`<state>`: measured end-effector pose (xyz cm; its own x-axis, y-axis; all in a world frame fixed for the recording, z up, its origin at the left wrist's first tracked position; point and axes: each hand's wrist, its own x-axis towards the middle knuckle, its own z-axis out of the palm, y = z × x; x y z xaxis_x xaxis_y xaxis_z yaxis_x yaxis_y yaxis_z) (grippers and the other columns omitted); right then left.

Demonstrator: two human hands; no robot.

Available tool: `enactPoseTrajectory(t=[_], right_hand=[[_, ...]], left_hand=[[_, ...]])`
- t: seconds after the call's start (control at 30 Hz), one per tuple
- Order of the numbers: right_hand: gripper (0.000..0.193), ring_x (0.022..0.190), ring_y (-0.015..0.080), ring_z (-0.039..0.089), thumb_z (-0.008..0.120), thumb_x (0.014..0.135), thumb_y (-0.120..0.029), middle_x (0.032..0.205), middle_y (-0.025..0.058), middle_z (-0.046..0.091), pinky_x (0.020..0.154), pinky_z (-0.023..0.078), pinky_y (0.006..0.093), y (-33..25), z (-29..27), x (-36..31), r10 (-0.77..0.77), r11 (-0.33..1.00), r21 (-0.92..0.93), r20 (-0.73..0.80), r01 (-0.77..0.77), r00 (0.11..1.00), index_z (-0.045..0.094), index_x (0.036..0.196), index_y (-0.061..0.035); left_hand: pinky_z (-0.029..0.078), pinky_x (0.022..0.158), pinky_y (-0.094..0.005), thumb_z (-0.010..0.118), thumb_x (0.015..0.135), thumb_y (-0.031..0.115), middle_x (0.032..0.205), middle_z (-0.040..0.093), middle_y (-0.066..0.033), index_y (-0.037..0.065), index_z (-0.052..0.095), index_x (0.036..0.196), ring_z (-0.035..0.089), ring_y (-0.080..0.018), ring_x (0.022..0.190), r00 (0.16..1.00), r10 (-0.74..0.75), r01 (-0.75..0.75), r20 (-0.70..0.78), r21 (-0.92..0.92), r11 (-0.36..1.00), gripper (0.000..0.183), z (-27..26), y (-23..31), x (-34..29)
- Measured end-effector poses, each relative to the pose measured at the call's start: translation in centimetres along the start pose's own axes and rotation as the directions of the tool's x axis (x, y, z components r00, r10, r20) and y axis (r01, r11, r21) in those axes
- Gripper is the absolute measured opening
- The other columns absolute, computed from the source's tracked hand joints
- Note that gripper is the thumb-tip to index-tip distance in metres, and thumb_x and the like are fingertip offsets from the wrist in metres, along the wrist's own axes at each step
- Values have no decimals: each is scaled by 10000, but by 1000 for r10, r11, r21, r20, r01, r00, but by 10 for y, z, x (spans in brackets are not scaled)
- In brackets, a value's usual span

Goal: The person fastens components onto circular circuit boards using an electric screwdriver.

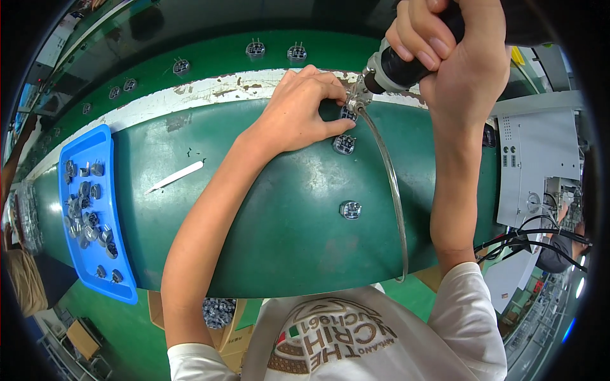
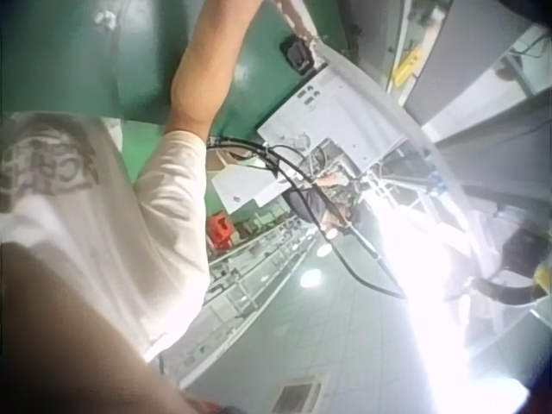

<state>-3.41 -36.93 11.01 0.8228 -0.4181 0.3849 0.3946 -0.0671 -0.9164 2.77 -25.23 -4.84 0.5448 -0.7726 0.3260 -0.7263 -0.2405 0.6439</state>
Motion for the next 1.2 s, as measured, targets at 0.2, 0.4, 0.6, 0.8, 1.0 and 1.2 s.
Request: enactPoseTrajectory(t=[0.2,0.4,0.6,0.8,1.0,1.2], right_hand=[[319,333,89,252,448,1047,-246,454,-31,303,367,299,246,-2,-7,-3,-309,951,-44,-45,307,950,471,784,-67],[278,525,82,392,397,1020,-255,629,-55,419,624,378,270,-32,-66,-1,-247,939,336,504,75,828,520,1078,-13],[323,331,90,258,435,1053,-257,453,-35,297,363,293,244,-17,-26,-2,-106,955,284,51,87,993,471,796,-66],[318,335,87,266,444,1050,-252,459,-36,306,367,298,243,-2,-26,7,-157,892,447,160,70,975,470,794,-65],[312,340,83,275,455,1045,-245,466,-37,317,371,304,241,12,-24,14,-241,780,625,274,18,931,469,791,-64],[307,345,79,284,466,1041,-239,472,-38,327,375,310,240,25,-25,23,-346,639,767,359,-63,867,469,788,-64]], left_hand=[[426,940,-401,855,759,241,971,662,-40,70,691,988,566,-250,944,999,-27,28,28,-31,999,329,-4,4,2],[452,868,-382,945,648,385,863,645,-32,74,613,839,565,-243,889,995,-29,25,-96,-47,999,493,1,4,1],[455,755,-388,944,670,360,807,556,-62,38,537,816,494,-254,826,996,-25,23,-89,-25,999,539,-1,3,3],[449,744,-387,943,665,382,795,552,-68,33,532,799,492,-258,822,996,-32,29,-85,-33,999,556,-1,4,3],[448,748,-390,941,671,373,795,554,-73,27,536,804,491,-260,822,996,-30,28,-80,-23,999,549,-2,3,3],[447,747,-388,937,678,364,792,551,-75,27,536,807,490,-261,820,996,-30,29,-79,-14,999,540,-2,3,2]])
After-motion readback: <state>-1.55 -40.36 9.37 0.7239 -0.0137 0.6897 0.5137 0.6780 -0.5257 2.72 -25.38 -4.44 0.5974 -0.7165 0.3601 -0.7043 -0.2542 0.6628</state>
